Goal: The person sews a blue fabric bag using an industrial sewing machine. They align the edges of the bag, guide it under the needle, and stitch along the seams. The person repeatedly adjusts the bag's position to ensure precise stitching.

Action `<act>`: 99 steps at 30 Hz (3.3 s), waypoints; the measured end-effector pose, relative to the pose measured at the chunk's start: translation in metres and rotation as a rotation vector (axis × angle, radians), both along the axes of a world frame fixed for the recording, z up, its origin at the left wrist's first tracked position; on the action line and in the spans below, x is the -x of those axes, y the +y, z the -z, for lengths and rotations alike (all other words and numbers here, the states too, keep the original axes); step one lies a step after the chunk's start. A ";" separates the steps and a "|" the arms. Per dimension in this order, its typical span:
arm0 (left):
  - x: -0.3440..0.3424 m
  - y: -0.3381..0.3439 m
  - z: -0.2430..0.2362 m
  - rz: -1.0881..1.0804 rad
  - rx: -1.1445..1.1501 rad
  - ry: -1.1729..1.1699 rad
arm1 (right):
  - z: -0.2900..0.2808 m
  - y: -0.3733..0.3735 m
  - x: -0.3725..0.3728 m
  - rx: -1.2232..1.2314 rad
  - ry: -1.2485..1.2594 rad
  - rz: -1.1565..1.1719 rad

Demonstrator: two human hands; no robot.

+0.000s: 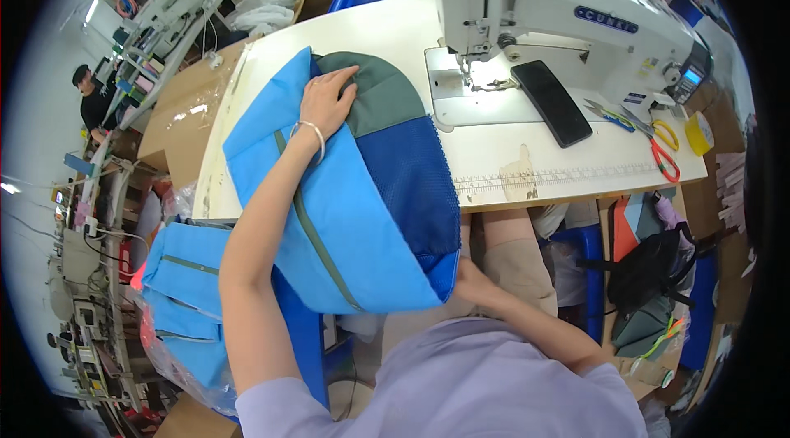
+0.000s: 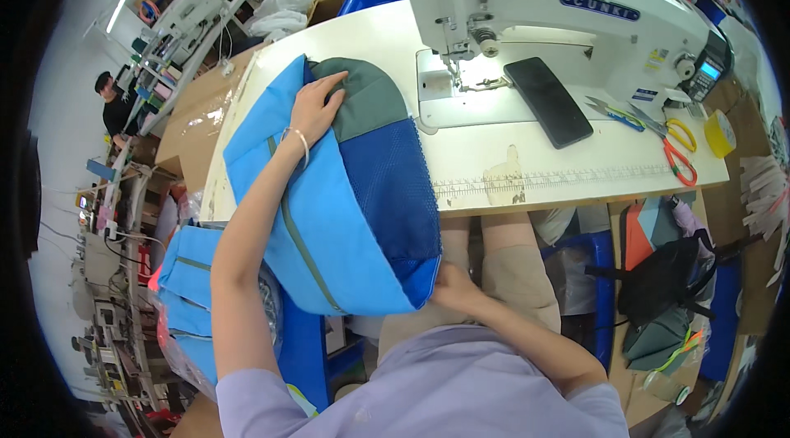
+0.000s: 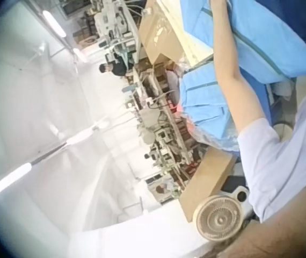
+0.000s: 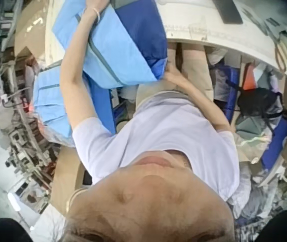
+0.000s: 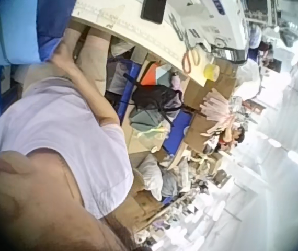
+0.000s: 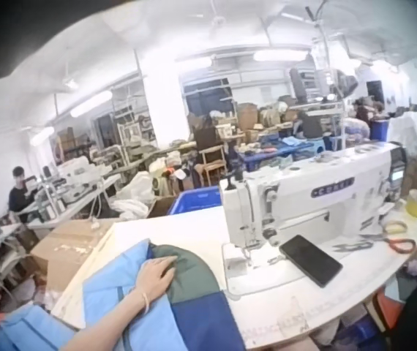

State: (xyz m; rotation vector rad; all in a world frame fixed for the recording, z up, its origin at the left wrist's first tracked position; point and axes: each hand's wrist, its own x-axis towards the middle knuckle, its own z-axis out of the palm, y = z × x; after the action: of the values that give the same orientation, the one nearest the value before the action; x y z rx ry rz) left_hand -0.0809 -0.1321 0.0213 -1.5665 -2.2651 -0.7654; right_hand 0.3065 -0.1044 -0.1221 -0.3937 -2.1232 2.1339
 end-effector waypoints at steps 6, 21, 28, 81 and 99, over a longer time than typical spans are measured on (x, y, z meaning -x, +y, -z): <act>-0.116 -0.042 -0.086 0.387 0.095 -0.384 | -0.088 -0.022 0.016 0.410 -0.090 0.096; -0.138 -0.247 -0.228 0.410 -0.662 -0.750 | -0.153 -0.011 0.024 0.140 0.390 0.115; -0.124 -0.360 -0.206 -0.146 -1.028 -0.482 | -0.154 0.010 0.011 0.006 0.383 0.289; -0.034 0.104 -0.019 0.088 0.191 0.213 | -0.058 0.002 0.008 0.370 -0.096 0.048; -0.049 0.147 0.009 0.095 0.181 -0.003 | -0.057 0.021 -0.032 0.287 -0.057 0.002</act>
State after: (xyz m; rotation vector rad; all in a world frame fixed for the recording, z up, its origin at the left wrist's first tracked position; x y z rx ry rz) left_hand -0.0323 0.0151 0.0126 -1.7643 -2.3326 -0.5999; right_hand 0.3387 -0.0836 -0.0651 -0.4864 -1.8427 2.4612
